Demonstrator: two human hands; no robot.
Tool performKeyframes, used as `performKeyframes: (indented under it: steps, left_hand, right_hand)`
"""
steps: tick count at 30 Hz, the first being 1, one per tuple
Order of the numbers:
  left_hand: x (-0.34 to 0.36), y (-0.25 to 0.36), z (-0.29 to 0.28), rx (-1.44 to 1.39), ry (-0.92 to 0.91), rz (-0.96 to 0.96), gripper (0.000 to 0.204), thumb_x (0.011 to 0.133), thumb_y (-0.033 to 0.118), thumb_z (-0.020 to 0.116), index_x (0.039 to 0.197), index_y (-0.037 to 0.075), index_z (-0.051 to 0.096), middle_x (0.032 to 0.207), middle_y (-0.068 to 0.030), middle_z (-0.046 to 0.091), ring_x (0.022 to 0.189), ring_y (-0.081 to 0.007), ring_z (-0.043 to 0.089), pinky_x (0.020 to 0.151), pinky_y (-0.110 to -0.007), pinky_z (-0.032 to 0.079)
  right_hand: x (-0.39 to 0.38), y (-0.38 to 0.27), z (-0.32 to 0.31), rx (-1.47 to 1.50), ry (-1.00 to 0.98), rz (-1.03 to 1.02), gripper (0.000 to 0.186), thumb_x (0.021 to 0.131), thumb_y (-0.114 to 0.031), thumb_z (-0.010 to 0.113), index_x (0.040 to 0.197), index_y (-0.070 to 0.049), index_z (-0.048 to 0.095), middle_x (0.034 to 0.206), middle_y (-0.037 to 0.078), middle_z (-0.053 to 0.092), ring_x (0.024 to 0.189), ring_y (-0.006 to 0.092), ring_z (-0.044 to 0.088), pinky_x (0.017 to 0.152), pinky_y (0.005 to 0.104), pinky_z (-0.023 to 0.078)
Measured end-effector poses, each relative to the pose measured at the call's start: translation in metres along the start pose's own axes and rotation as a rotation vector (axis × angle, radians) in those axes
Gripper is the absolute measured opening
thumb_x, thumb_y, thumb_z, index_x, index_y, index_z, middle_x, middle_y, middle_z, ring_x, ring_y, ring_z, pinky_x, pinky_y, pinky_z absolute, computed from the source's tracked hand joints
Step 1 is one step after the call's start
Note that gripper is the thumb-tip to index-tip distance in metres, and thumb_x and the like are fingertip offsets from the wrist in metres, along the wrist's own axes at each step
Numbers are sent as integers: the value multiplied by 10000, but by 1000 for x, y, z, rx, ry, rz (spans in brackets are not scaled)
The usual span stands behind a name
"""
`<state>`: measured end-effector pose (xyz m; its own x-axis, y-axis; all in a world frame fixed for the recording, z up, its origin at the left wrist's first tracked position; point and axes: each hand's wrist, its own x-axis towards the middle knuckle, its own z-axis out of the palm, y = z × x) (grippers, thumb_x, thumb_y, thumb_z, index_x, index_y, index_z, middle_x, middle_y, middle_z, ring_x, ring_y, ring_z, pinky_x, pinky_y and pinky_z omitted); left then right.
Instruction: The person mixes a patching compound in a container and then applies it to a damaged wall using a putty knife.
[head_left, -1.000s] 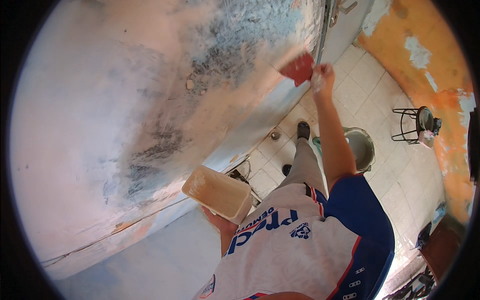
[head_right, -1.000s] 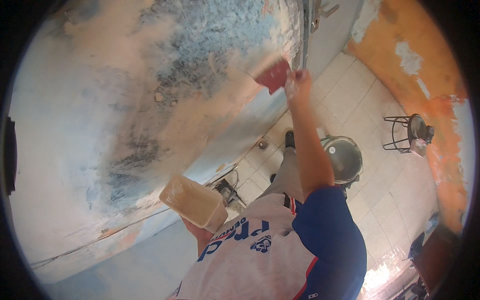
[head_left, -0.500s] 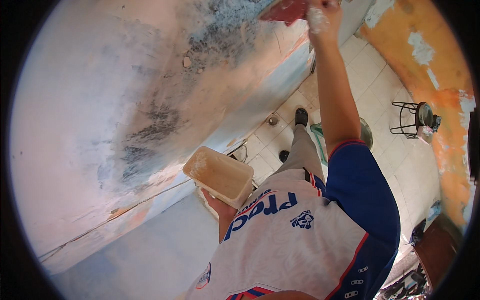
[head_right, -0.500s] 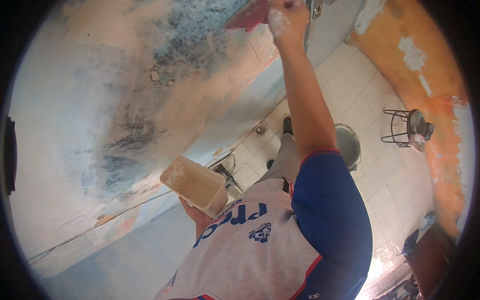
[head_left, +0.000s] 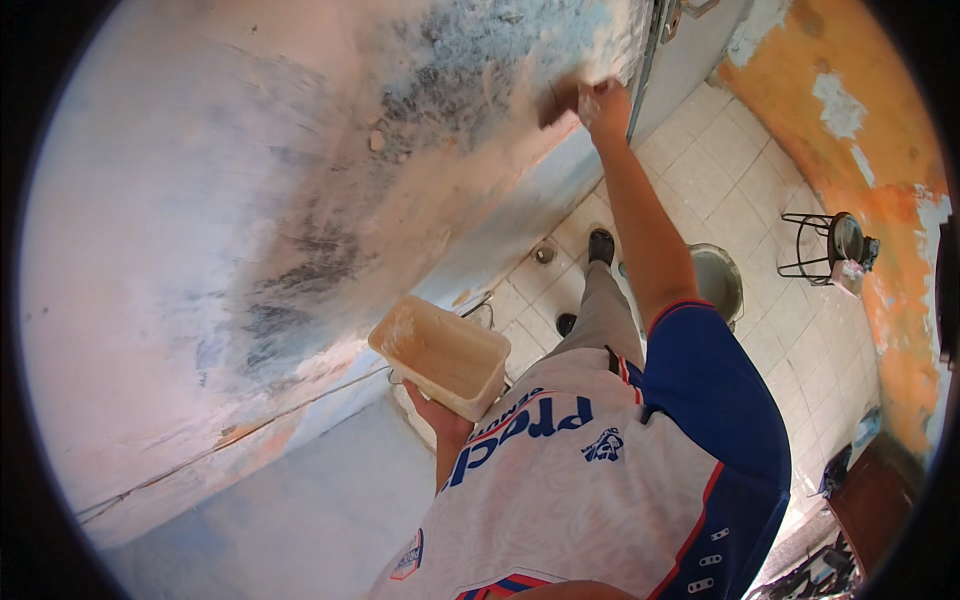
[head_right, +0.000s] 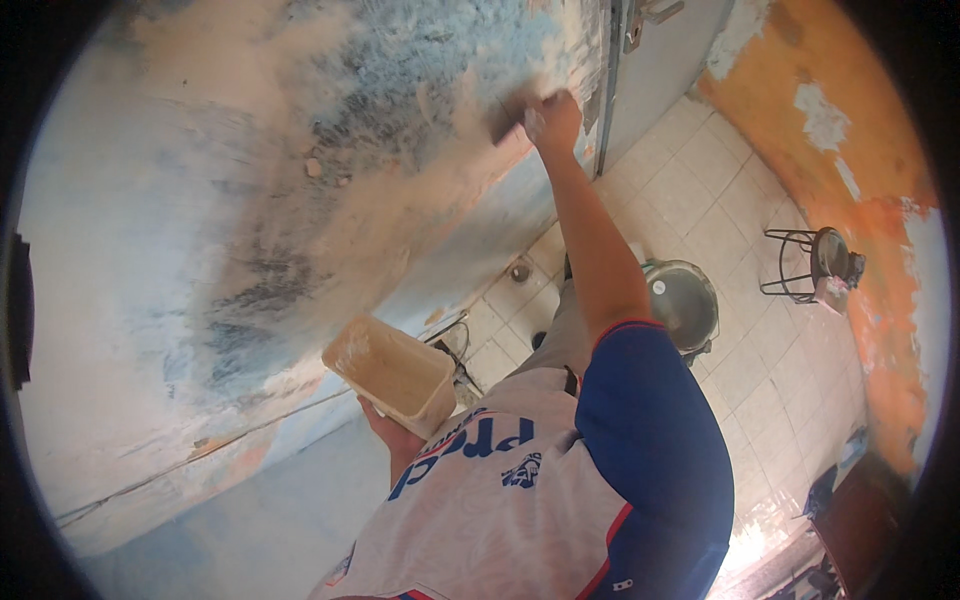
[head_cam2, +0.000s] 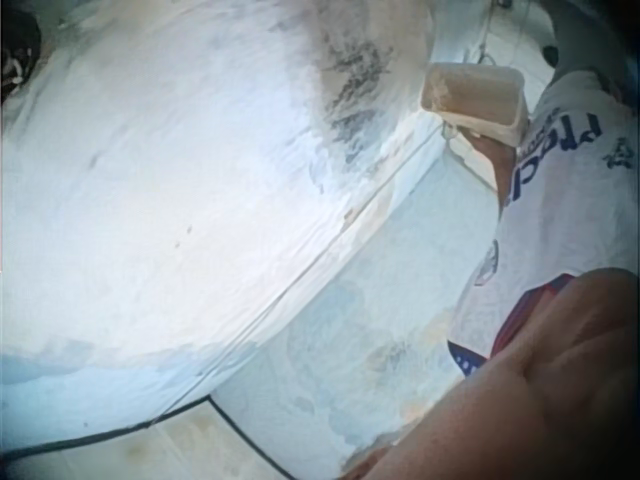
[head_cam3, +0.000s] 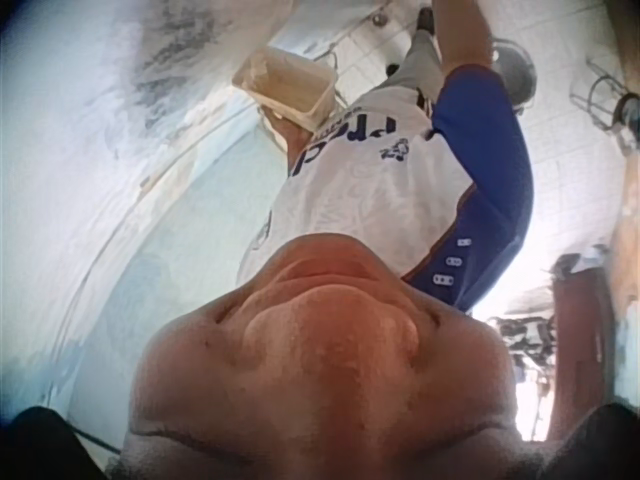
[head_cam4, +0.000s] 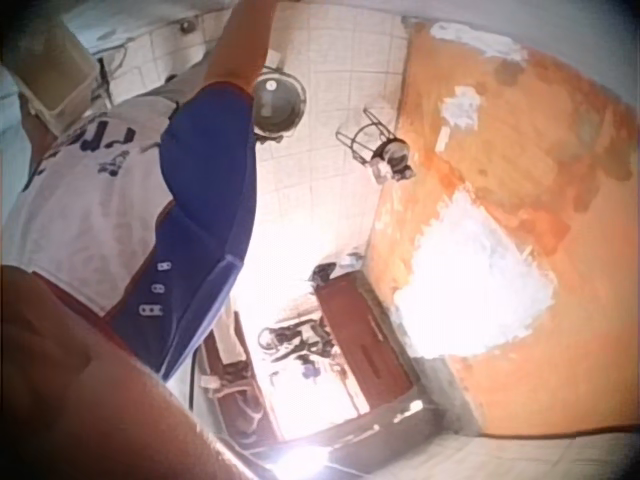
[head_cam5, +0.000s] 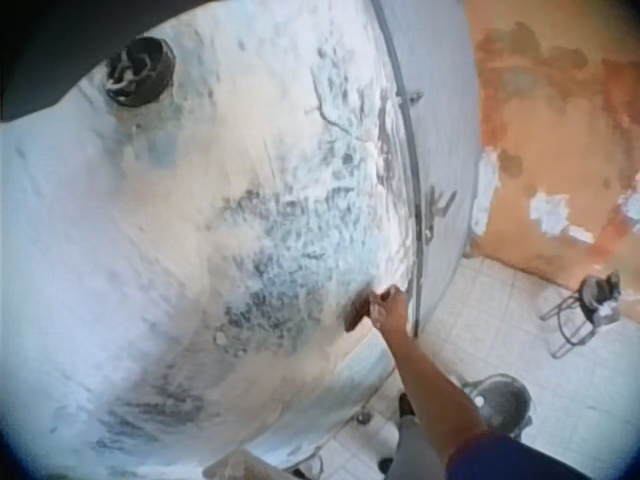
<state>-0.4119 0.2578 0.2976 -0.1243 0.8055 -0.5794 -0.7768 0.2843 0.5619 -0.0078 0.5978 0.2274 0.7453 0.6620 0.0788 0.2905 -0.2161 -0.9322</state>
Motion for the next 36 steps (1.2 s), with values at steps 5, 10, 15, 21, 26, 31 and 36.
performKeyframes:
  steps: [5,10,15,21,26,31,36]
  left_hand:
    - [-9,0,8,-13,-43,26,718,998,643,305,1530,161,323,1543,-72,384,1397,-308,391,1158,-462,343]
    - [1,1,5,-20,-101,86,720,999,637,306,1533,154,320,1543,-78,386,1396,-310,396,1159,-467,343]
    - [4,10,14,-131,-189,148,712,998,620,337,1525,141,339,1526,-81,419,1391,-315,408,1157,-479,345]
    - [12,15,18,-211,-224,273,753,978,653,360,1538,153,304,1534,-82,409,1392,-317,408,1150,-488,353]
    - [-14,32,34,-104,-259,575,902,888,785,409,1534,166,305,1538,-72,392,1383,-286,421,1131,-465,386]
    - [-23,48,4,-142,-380,736,922,874,799,416,1530,159,311,1526,-70,400,1384,-273,423,1121,-450,402]
    - [-28,52,-20,-312,-384,797,913,881,785,410,1520,137,328,1509,-93,423,1364,-279,449,1100,-455,426]
  right_hand:
    - [-5,-139,-89,733,-76,-46,134,901,-95,674,902,11,593,808,105,667,677,169,656,619,331,571]
    - [-59,-110,-138,1042,-131,59,37,969,-61,591,972,-36,564,960,69,660,863,161,645,753,339,552]
    - [-162,-116,-142,1141,-348,308,142,992,-172,621,1049,-88,522,922,25,626,813,132,630,711,286,538]
    - [-237,-175,-165,1036,-539,241,172,978,-178,648,1061,-70,543,950,37,631,825,117,621,724,278,533]
    - [-297,-236,-188,778,-593,-212,129,946,-112,682,1016,-29,613,944,48,650,867,130,635,758,280,534]
    - [-355,-260,-172,617,-849,-898,139,909,-92,708,1006,-16,644,829,92,675,759,187,666,677,298,538]
    - [-383,-264,-165,170,-1147,-1090,212,886,-57,705,1087,-21,646,970,154,720,772,264,709,693,331,555]
